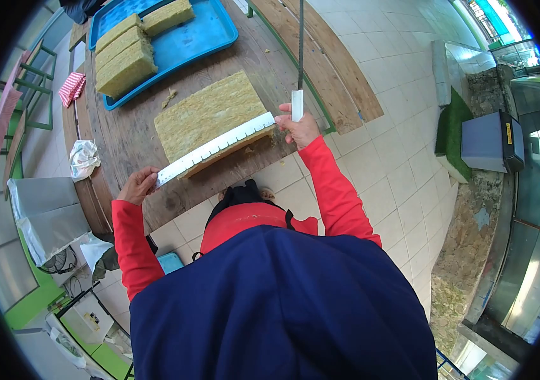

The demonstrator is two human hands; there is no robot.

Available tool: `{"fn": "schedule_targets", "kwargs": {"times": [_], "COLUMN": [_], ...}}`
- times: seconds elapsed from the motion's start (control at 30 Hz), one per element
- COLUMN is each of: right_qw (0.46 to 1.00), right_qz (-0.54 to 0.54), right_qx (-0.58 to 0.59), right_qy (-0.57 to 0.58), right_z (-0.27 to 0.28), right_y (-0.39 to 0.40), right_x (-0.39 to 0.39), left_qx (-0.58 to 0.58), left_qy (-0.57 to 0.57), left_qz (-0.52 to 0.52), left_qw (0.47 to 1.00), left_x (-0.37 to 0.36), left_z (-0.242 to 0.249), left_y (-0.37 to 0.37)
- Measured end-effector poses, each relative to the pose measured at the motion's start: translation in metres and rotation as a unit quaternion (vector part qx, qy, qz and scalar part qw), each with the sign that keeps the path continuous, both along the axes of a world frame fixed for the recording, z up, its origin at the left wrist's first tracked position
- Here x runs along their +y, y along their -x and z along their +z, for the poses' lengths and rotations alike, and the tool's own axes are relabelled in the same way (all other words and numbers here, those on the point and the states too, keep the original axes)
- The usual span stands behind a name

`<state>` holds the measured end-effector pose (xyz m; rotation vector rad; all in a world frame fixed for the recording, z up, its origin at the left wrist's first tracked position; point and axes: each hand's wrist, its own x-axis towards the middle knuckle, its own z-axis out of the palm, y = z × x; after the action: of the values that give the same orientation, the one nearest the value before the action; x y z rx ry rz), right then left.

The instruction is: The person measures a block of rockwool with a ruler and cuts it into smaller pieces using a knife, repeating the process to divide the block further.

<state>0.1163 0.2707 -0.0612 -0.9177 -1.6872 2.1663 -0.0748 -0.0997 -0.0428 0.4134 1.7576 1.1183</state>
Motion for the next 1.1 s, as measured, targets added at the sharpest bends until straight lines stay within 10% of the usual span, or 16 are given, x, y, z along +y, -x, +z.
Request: {"fn": "schedule_targets", "kwargs": {"times": [1.1], "right_qw": [0.999], "right_qz": [0.014], "right_qx": [-0.023], "right_qy": [-0.037], "right_z": [-0.003], "right_y": [0.004], "right_x": [0.004], "left_qx": [0.070], "left_qy": [-0.030], "left_qz": [0.081], "left_qw": [0.994], "left_x": [0.004], "left_z": [-0.006], "left_y": [-0.011]}}
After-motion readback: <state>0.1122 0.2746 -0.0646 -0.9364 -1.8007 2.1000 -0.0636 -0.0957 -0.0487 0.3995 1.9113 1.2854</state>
